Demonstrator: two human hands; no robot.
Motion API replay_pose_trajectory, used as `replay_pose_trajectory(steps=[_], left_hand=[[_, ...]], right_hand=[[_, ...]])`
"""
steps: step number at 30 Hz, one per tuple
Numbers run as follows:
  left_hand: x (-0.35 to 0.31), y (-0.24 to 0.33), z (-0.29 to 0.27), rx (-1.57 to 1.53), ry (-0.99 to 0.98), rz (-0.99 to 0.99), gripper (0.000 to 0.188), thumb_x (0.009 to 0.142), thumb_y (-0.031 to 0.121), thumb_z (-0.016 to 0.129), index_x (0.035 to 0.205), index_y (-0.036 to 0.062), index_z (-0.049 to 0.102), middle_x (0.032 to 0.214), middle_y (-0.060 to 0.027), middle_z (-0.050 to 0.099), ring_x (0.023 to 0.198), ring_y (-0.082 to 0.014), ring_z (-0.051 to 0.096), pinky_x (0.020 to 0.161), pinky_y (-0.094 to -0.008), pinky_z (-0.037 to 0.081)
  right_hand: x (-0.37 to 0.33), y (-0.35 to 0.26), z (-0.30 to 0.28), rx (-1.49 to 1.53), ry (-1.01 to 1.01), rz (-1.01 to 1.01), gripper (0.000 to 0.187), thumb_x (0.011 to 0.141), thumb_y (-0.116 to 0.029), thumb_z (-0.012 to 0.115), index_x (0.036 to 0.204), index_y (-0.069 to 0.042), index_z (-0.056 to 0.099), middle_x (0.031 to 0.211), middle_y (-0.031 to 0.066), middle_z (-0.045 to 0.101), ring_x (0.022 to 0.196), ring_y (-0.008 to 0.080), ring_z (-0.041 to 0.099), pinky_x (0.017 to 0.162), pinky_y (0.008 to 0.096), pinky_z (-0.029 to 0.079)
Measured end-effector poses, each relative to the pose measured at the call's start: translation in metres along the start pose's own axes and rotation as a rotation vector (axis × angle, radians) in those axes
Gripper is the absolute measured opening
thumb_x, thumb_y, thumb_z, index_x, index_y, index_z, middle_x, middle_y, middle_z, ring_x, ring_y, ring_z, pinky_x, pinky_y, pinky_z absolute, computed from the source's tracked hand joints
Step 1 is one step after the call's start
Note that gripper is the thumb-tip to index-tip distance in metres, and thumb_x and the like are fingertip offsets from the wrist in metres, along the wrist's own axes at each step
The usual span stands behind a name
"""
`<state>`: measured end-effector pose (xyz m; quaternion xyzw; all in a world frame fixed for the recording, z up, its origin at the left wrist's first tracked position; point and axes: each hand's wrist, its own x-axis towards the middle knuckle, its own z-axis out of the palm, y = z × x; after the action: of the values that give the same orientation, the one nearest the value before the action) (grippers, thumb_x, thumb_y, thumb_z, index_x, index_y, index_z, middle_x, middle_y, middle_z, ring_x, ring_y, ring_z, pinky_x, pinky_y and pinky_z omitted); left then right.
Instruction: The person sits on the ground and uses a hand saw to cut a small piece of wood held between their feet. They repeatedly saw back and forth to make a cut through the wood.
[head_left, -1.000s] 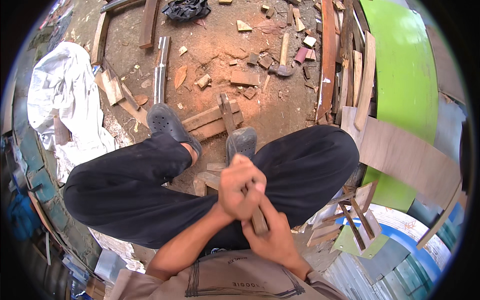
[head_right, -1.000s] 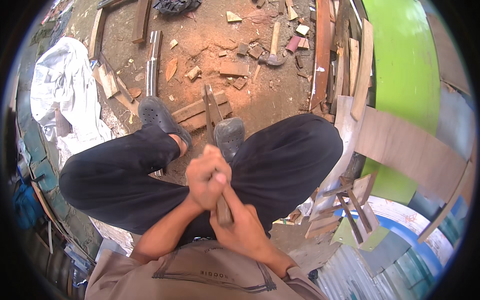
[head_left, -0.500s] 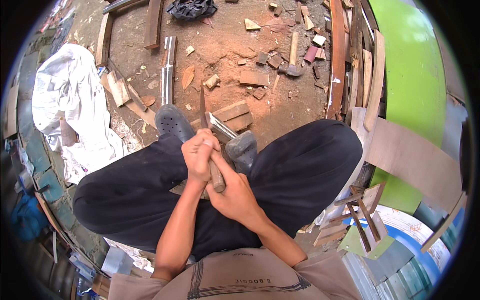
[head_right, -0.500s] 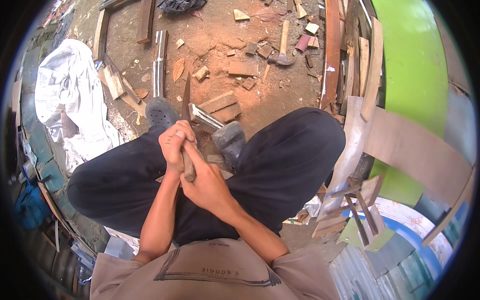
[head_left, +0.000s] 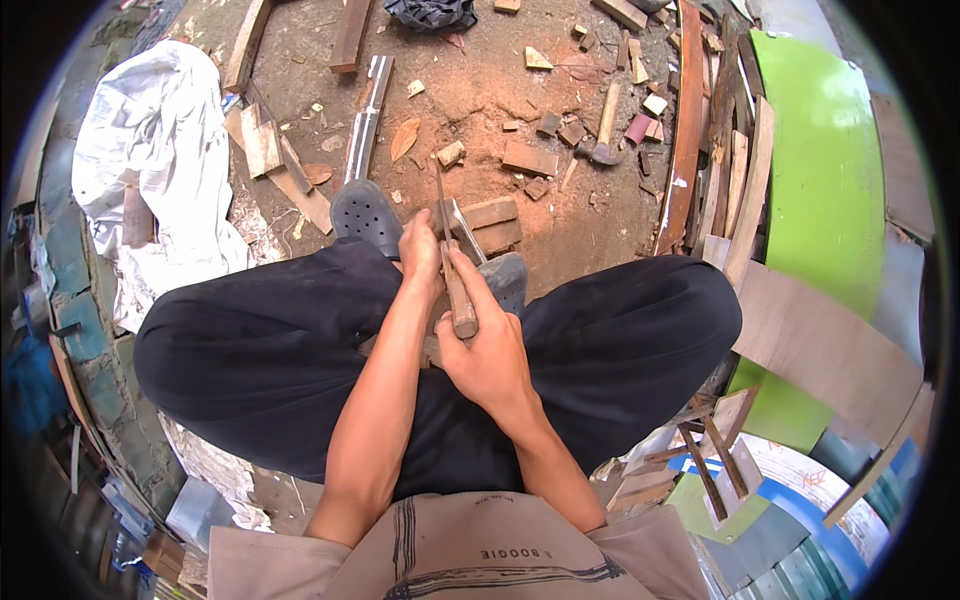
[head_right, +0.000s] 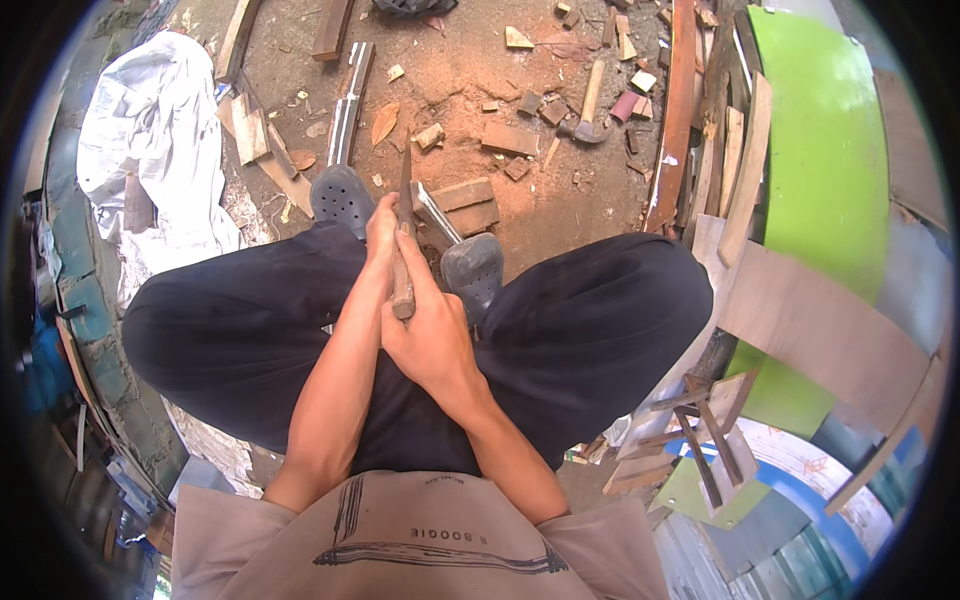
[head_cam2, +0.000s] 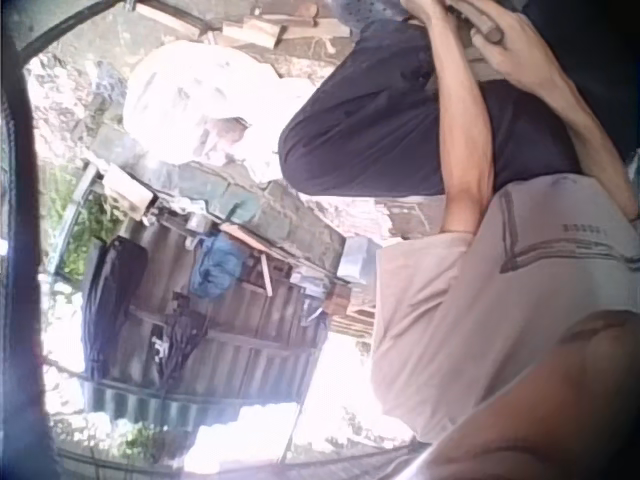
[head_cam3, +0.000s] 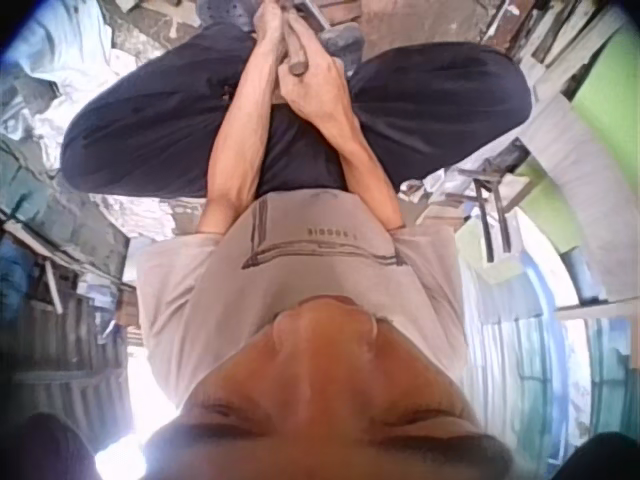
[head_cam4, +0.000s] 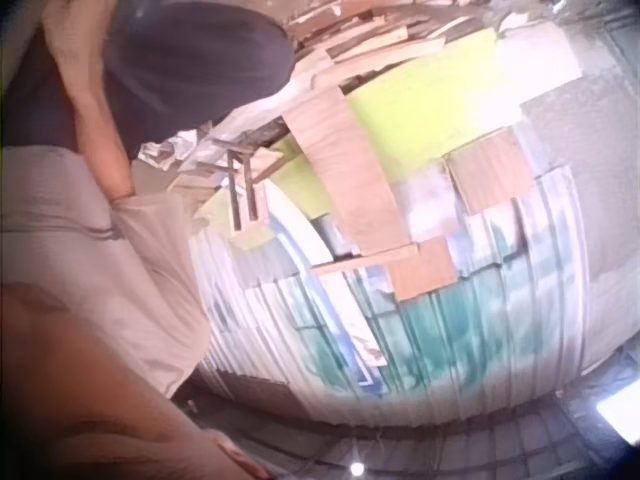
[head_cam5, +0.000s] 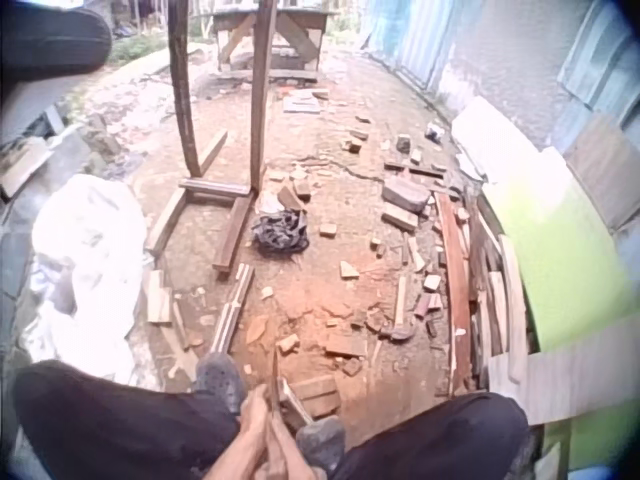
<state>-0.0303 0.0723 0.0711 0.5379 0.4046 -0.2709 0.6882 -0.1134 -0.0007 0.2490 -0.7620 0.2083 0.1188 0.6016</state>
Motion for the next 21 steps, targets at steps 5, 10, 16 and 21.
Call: replay_pose_trajectory(steps=[5,10,16,21], left_hand=[[0.014,-0.025,0.001,0.234,-0.082,0.058,0.065,0.107,0.053,0.033,0.116,-0.0005,0.068,0.102,-0.0173,0.072,0.094,-0.0284,0.068,0.086,-0.0433,0.051],[0.014,-0.036,0.015,0.413,-0.176,0.285,0.068,0.105,0.055,0.032,0.125,-0.0003,0.067,0.111,-0.0241,0.070,0.106,-0.0366,0.067,0.093,-0.0452,0.047],[0.005,-0.024,0.047,0.686,-0.221,0.309,0.064,0.103,0.053,0.034,0.126,0.0013,0.064,0.126,-0.0309,0.063,0.123,-0.0451,0.058,0.103,-0.0493,0.043],[0.013,-0.018,0.057,0.808,-0.162,0.318,0.068,0.103,0.052,0.029,0.118,-0.0020,0.066,0.120,-0.0335,0.064,0.120,-0.0483,0.058,0.102,-0.0522,0.042]], right_hand=[[-0.002,-0.007,-0.003,-0.028,0.059,0.041,0.060,0.086,-0.001,0.060,0.146,-0.005,0.051,0.133,0.0237,0.064,0.123,0.0300,0.064,0.102,0.0355,0.048],[-0.003,0.003,-0.022,-0.151,0.100,-0.042,0.061,0.087,0.001,0.060,0.147,-0.006,0.051,0.116,0.0146,0.068,0.095,0.0197,0.067,0.082,0.0311,0.052],[0.001,0.025,-0.048,-0.009,0.160,0.021,0.064,0.089,0.002,0.057,0.150,-0.009,0.048,0.076,0.0008,0.060,0.050,0.0053,0.046,0.044,0.0237,0.039],[0.012,0.034,-0.051,-0.091,0.176,-0.069,0.062,0.088,0.002,0.058,0.148,-0.008,0.050,0.083,0.0029,0.063,0.052,0.0042,0.047,0.046,0.0225,0.039]])
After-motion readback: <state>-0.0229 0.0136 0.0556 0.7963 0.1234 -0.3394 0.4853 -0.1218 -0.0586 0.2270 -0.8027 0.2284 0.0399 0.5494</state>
